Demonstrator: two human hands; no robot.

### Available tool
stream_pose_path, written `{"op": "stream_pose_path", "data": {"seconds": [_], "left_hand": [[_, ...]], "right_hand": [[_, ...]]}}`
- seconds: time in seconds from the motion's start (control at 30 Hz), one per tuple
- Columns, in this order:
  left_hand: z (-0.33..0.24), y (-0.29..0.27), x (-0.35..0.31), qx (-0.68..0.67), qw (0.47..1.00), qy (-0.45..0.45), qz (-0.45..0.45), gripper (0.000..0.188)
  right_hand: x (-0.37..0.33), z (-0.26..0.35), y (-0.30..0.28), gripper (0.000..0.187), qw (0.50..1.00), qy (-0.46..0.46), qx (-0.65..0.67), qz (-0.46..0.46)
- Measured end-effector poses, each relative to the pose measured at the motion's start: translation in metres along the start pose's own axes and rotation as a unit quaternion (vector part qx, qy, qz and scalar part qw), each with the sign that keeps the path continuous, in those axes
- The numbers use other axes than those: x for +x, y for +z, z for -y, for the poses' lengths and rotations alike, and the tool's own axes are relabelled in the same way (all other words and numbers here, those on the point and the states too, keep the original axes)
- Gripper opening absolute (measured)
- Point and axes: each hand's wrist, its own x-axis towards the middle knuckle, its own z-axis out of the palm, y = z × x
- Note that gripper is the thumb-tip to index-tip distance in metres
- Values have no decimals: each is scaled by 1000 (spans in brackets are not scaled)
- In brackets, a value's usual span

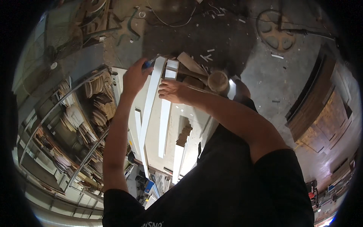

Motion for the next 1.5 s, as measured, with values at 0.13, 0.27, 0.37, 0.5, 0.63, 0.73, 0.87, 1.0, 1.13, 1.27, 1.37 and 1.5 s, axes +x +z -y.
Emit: {"op": "stream_pose_path", "data": {"seconds": [0.13, 0.27, 0.37, 0.5, 0.63, 0.73, 0.87, 1.0, 1.13, 1.27, 1.37, 1.5], "left_hand": [[54, 55, -80, -95, 980, -168, -57, 47], [78, 123, -197, -119, 948, -270, -119, 62], [92, 156, -269, -74, 943, -304, -109, 79], [126, 176, -306, -84, 928, -352, -87, 68], [121, 167, -304, -101, 928, -348, -89, 57], [110, 155, -324, -113, 923, -350, -109, 56], [90, 148, -350, -122, 917, -352, -141, 56], [76, 156, -385, -152, 909, -343, -183, 57], [44, 157, -380, -191, 899, -328, -218, 55], [29, 174, -378, -240, 883, -356, -192, 56], [20, 184, -375, -205, 895, -322, -232, 58], [6, 188, -357, -156, 912, -334, -179, 61]], "right_hand": [[0, 8, -6, 14, 1000, 13, 3, -24], [-1, 4, 4, 16, 999, 17, -14, -25], [-7, 0, 0, 17, 998, -7, 5, -68], [-1, -2, -16, 16, 994, -26, 67, -79], [-1, -4, -18, 15, 993, -36, 49, -101], [5, 1, -19, 16, 995, -38, 52, -80], [3, -4, -14, 20, 994, -35, 46, -96], [-5, 8, -39, 61, 996, -65, 14, -53], [-16, 12, -69, 87, 994, -75, 48, -63], [-17, 1, -74, 97, 992, -43, 41, -112], [-27, -13, -75, 98, 995, 12, 20, -93], [-42, -38, -58, 98, 997, 59, -22, -34]]}}
